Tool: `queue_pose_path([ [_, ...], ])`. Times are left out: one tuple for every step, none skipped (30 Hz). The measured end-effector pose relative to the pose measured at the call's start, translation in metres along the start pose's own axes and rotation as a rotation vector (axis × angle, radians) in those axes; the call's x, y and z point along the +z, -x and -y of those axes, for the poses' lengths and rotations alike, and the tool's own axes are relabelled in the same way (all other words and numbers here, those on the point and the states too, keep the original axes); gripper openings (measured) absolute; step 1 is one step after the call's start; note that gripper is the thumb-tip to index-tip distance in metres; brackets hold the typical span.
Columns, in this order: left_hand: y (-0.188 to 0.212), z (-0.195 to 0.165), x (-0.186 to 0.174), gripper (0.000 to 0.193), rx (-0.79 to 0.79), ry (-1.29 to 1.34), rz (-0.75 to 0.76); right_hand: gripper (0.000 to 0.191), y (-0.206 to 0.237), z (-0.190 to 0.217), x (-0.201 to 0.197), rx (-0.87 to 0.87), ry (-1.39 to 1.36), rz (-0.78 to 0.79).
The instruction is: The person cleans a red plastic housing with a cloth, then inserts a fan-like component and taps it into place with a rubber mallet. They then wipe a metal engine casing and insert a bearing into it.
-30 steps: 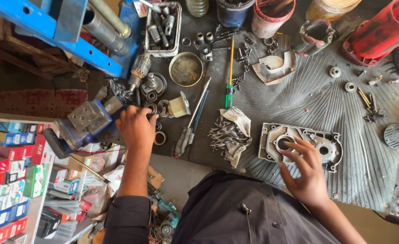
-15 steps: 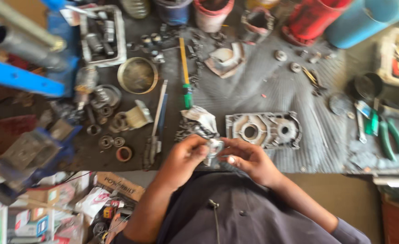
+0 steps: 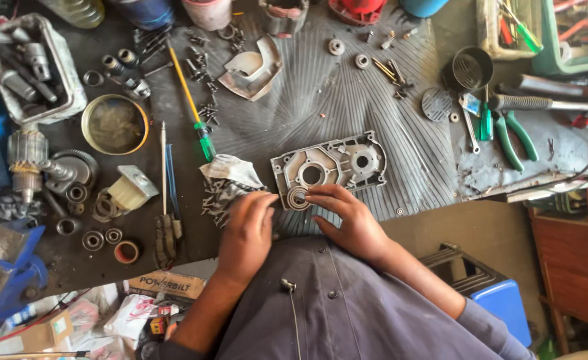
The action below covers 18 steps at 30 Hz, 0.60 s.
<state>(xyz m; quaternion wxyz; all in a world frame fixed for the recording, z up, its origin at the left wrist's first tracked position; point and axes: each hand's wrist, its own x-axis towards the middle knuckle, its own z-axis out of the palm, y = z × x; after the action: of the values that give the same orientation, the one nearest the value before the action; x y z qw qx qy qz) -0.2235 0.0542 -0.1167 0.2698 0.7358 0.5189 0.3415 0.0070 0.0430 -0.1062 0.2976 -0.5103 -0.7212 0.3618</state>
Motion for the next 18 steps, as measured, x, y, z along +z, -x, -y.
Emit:
queue_pose_path([
  [0.000, 0.001, -0.004, 0.034, -0.011, -0.124, -0.012, 0.038, -0.003, 0.000, -0.003, 0.015, 0.011, 0.009],
  [-0.001, 0.003, -0.008, 0.038, -0.022, -0.250, -0.028, 0.038, -0.007, 0.000, -0.006, -0.015, 0.108, 0.011],
  [-0.003, 0.005, -0.014, 0.042, -0.036, -0.378, -0.049, 0.038, -0.011, -0.001, -0.007, -0.047, 0.203, 0.017],
  [-0.006, 0.007, -0.018, 0.043, -0.039, -0.386, -0.055, 0.038, -0.014, -0.001, -0.008, -0.080, 0.296, 0.027],
  [-0.009, 0.008, -0.022, 0.044, -0.046, -0.396, -0.061, 0.038, -0.018, -0.002, -0.009, -0.118, 0.340, 0.045],
  [-0.012, 0.010, -0.026, 0.045, -0.055, -0.406, -0.070, 0.039, -0.022, -0.003, -0.010, -0.159, 0.385, 0.065],
  [-0.014, 0.010, -0.030, 0.037, -0.052, -0.401, -0.062, 0.039, -0.026, -0.005, -0.011, -0.204, 0.432, 0.082],
  [-0.017, 0.011, -0.033, 0.029, -0.046, -0.394, -0.053, 0.034, -0.030, -0.007, -0.010, -0.223, 0.453, 0.091],
  [-0.018, 0.011, -0.036, 0.022, -0.043, -0.384, -0.042, 0.030, -0.032, -0.010, -0.010, -0.240, 0.474, 0.104],
  [-0.018, 0.011, -0.038, 0.017, -0.116, -0.337, -0.050, 0.026, -0.034, -0.012, -0.010, -0.257, 0.495, 0.120],
  [-0.018, 0.011, -0.042, 0.014, -0.191, -0.291, -0.061, 0.027, -0.034, -0.016, -0.010, -0.288, 0.489, 0.101],
  [-0.017, 0.011, -0.046, 0.012, -0.265, -0.245, -0.070, 0.028, -0.033, -0.019, -0.010, -0.318, 0.482, 0.082],
  [-0.014, 0.012, -0.052, 0.011, -0.344, -0.136, -0.122, 0.030, -0.031, -0.023, -0.009, -0.347, 0.474, 0.061],
  [-0.009, 0.012, -0.060, 0.013, -0.420, -0.025, -0.177, 0.029, -0.028, -0.027, -0.009, -0.274, 0.341, 0.046],
  [-0.006, 0.013, -0.067, 0.016, -0.491, 0.087, -0.234, 0.028, -0.024, -0.031, -0.009, -0.201, 0.209, 0.030],
  [-0.002, 0.015, -0.078, 0.020, -0.646, 0.517, -0.362, 0.027, -0.018, -0.035, -0.010, -0.125, 0.078, 0.017],
  [0.002, 0.015, -0.087, 0.026, -0.785, 0.954, -0.491, 0.027, -0.014, -0.039, -0.010, 0.061, -0.120, 0.012],
  [0.009, 0.015, -0.098, 0.026, -0.828, 1.255, -0.575, 0.027, -0.011, -0.042, -0.011, 0.250, -0.315, 0.008],
])
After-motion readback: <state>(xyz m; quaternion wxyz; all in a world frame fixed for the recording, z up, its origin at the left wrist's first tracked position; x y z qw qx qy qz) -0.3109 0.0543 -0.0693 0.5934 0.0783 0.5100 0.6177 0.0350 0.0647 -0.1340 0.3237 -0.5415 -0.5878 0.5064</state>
